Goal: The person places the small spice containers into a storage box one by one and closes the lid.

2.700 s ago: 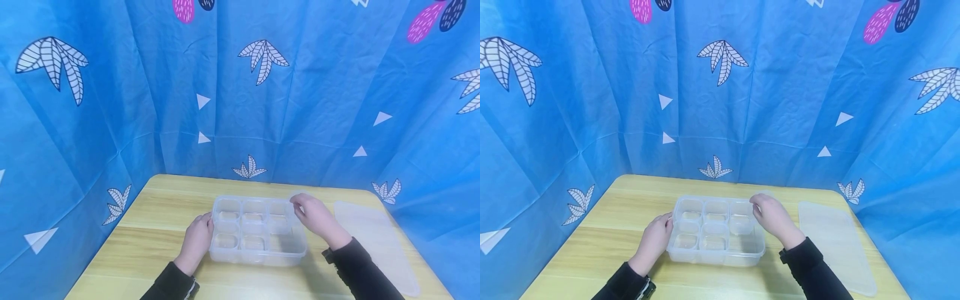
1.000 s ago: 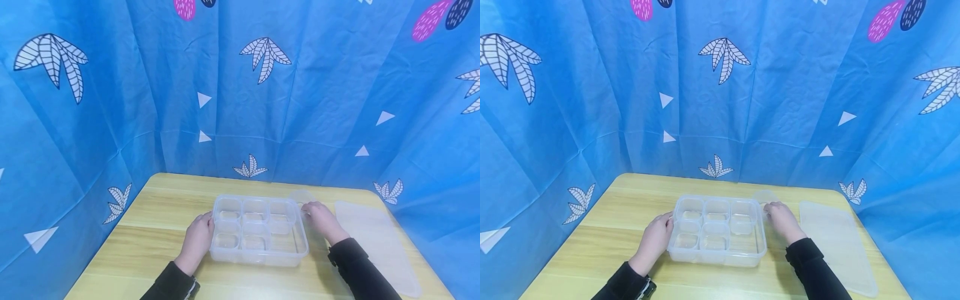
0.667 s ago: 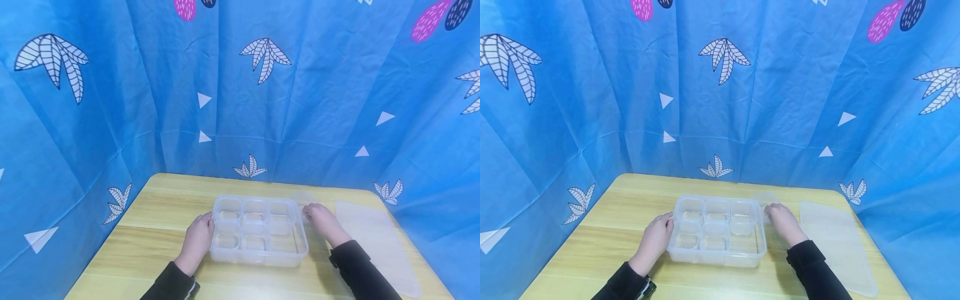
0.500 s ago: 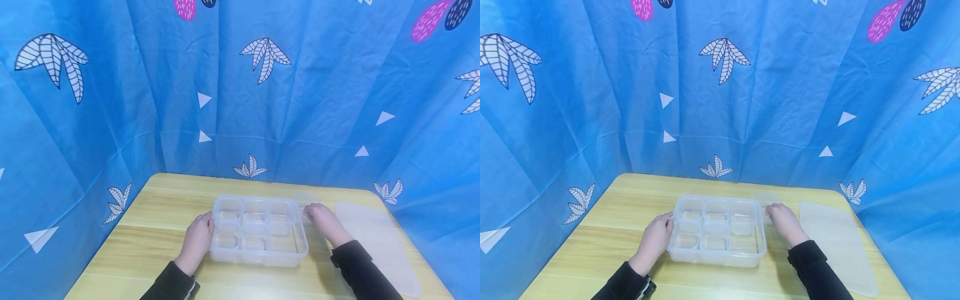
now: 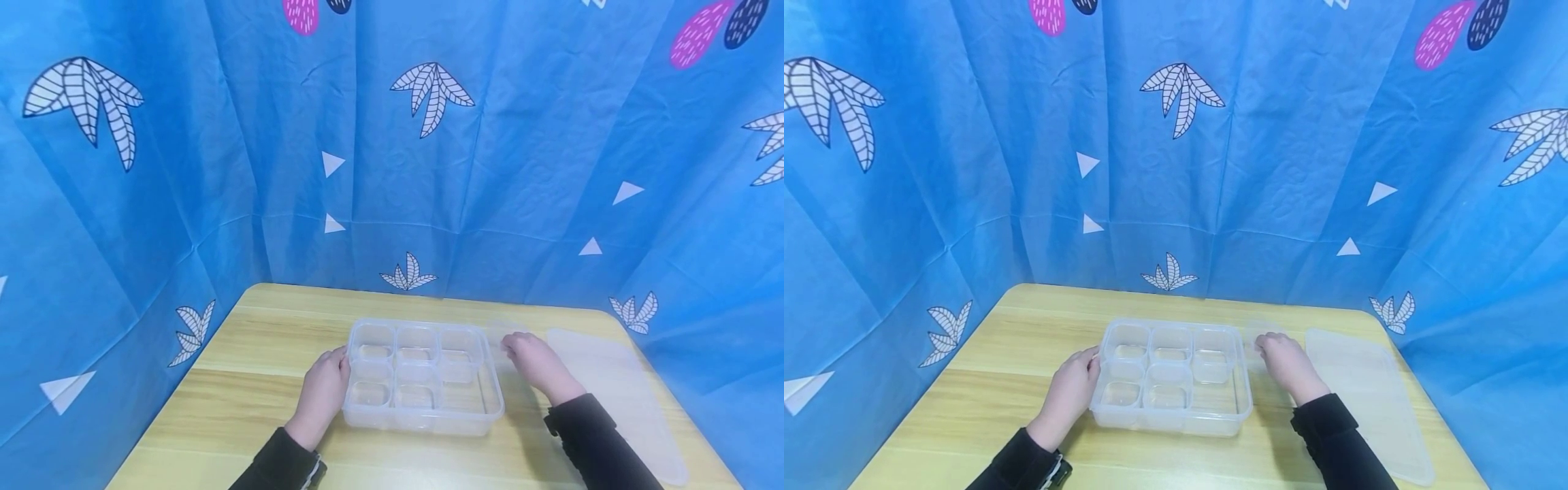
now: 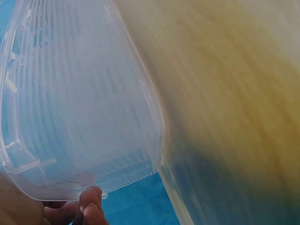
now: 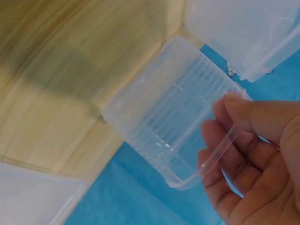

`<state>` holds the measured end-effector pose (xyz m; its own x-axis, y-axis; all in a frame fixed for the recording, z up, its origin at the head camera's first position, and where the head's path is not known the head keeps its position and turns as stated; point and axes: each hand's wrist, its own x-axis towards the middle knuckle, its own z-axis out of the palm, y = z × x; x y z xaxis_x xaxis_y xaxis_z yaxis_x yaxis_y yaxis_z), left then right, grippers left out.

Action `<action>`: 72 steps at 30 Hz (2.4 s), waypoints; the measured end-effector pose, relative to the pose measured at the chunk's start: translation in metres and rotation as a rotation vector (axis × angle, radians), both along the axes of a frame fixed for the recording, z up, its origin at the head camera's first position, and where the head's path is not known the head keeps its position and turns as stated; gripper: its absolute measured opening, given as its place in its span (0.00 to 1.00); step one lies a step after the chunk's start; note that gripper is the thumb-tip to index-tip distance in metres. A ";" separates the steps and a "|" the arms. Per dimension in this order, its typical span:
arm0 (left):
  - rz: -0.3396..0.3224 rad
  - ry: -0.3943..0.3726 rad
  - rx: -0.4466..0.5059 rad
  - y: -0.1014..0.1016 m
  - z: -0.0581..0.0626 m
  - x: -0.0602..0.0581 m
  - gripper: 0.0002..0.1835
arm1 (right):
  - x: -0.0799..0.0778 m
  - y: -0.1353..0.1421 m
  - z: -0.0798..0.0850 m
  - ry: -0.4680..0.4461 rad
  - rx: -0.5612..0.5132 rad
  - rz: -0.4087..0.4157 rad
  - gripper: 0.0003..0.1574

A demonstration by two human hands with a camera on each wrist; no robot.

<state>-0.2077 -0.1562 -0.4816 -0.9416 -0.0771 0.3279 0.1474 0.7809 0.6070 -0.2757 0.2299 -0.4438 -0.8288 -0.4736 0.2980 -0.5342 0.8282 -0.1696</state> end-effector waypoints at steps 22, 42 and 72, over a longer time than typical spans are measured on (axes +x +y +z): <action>-0.001 0.004 0.008 0.000 0.001 0.001 0.18 | 0.026 -0.004 0.047 0.025 -0.011 -0.065 0.11; -0.008 0.013 -0.001 -0.001 0.000 0.000 0.18 | 0.067 -0.038 0.080 0.166 0.028 -0.023 0.12; -0.014 0.014 -0.008 -0.003 -0.004 -0.001 0.18 | 0.095 -0.077 0.055 0.182 0.043 0.114 0.13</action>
